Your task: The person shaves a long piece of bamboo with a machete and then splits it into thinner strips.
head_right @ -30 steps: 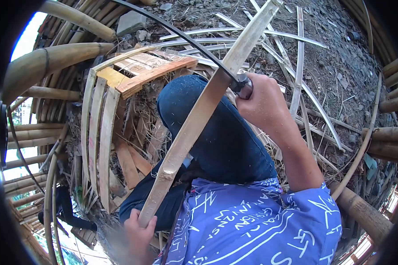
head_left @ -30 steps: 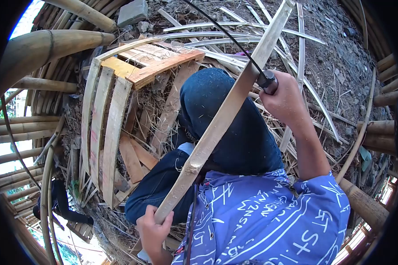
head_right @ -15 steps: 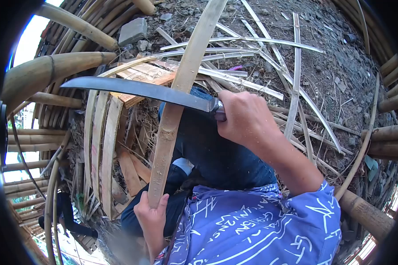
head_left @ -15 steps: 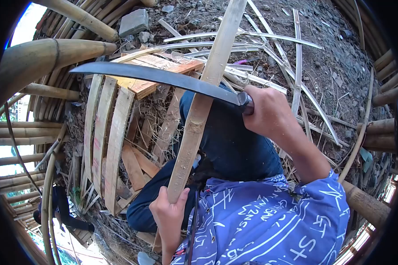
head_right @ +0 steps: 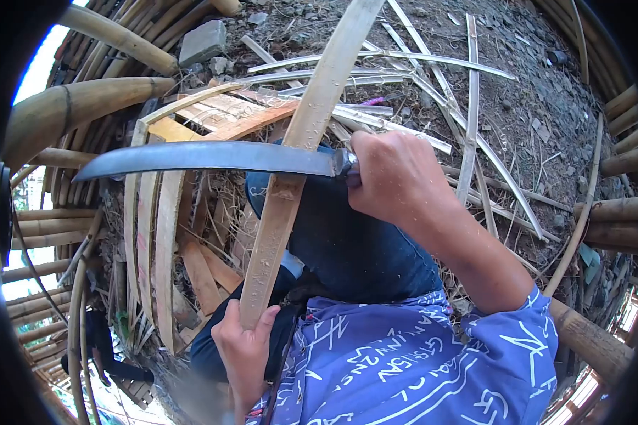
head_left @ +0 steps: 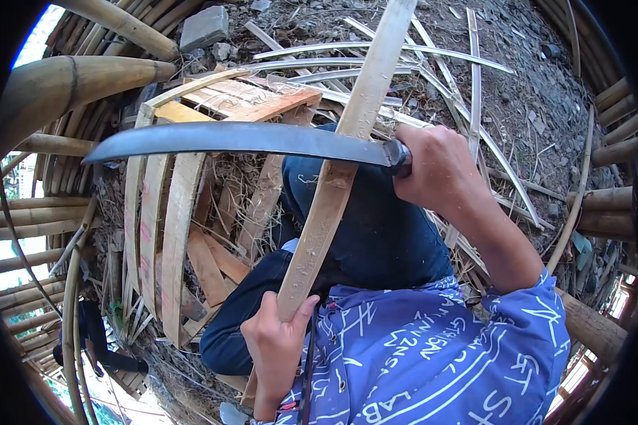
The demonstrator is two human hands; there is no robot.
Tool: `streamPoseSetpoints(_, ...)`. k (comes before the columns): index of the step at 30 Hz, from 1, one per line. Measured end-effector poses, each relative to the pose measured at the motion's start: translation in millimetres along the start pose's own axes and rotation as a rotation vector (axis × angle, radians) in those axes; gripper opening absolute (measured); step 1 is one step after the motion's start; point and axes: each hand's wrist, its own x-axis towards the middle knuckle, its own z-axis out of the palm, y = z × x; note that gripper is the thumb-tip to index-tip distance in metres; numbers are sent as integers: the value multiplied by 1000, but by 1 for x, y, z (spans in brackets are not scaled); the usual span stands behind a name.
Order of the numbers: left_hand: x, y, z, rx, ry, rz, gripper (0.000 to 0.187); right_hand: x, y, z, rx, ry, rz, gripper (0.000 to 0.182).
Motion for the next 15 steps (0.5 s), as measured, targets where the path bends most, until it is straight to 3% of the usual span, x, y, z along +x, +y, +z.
streamPoseSetpoints(11, -8, 1, -4, -38, -75, -86, 44, 18, 6, -5, -154, -106, 60, 20)
streamPoseSetpoints(13, -16, -1, -9, -36, -84, -91, 45, 36, 28, -9, -231, 0, 268, 21)
streamPoseSetpoints(15, -24, -6, -12, -38, -88, -100, 45, 55, 53, -20, -198, 25, 318, 19)
